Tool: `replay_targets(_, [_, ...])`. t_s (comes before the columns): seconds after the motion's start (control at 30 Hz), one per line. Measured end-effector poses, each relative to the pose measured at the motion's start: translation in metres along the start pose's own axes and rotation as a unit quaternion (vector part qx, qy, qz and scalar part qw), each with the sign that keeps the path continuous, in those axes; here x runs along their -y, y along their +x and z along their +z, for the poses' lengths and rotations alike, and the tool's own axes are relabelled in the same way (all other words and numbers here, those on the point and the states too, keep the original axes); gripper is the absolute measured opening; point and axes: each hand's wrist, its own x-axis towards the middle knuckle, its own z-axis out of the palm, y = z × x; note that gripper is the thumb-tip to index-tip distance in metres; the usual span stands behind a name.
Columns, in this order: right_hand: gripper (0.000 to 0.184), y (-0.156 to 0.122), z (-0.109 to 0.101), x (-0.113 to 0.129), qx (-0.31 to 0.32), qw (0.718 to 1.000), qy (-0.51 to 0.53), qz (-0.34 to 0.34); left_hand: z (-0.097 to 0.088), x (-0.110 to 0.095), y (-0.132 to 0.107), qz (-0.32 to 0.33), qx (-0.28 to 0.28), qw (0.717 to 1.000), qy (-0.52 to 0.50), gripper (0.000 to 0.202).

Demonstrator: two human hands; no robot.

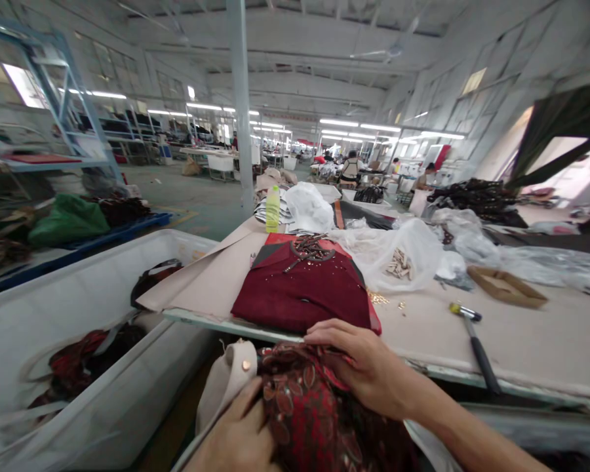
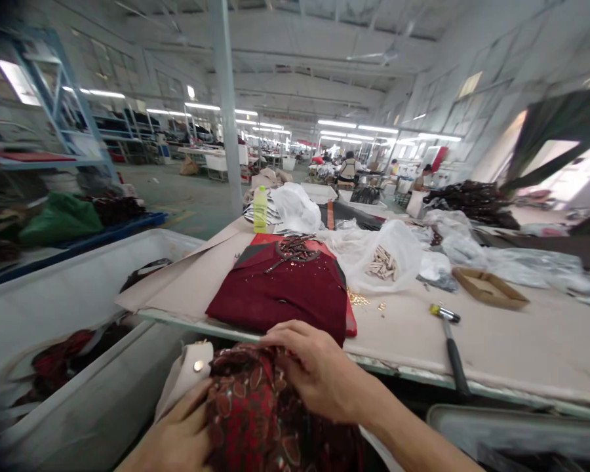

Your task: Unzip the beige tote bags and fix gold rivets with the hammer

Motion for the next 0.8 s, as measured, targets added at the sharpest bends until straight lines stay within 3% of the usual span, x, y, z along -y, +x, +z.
replay_targets(0.07, [0.036, -0.003, 0.001, 0.030, 0.028, 0.998, 0.055, -0.016, 0.003, 0.006, 0.004, -0.025, -0.016, 0.999, -0.012, 0.025])
replay_targets(0.13, [0.041, -0.003, 0.011, 0.043, 0.065, 0.995, 0.068, -0.046, -0.003, 0.009, 0.004, -0.038, -0.004, 0.999, -0.021, 0.028])
replay_targets(0.2, [0.042, 0.000, 0.027, 0.039, 0.062, 0.994, 0.078, -0.037, -0.014, 0.012, 0.002, -0.034, -0.011, 0.999, -0.010, 0.027])
replay_targets(0.33, [0.039, 0.007, 0.051, 0.021, 0.063, 0.984, 0.158, 0.055, -0.037, 0.030, -0.009, -0.056, 0.016, 0.997, 0.041, 0.032])
replay_targets(0.43, [0.037, 0.011, 0.049, 0.018, 0.121, 0.971, 0.195, 0.065, -0.052, 0.049, -0.020, -0.112, 0.052, 0.991, 0.051, 0.036])
replay_targets(0.53, [0.049, 0.010, 0.046, 0.009, 0.188, 0.961, 0.193, 0.061, -0.068, 0.069, -0.032, -0.155, 0.057, 0.984, 0.059, 0.033])
replay_targets(0.63, [0.050, 0.003, 0.059, -0.013, 0.262, 0.963, 0.048, 0.034, -0.078, 0.092, -0.038, -0.192, 0.087, 0.972, 0.102, 0.036])
replay_targets(0.73, [0.030, -0.003, 0.088, -0.033, 0.302, 0.943, -0.140, -0.005, -0.077, 0.110, -0.027, -0.206, 0.081, 0.973, 0.062, 0.036])
replay_targets(0.8, [0.021, -0.004, 0.107, -0.039, 0.317, 0.924, -0.211, -0.036, -0.071, 0.115, -0.013, -0.222, 0.086, 0.971, 0.024, 0.036])
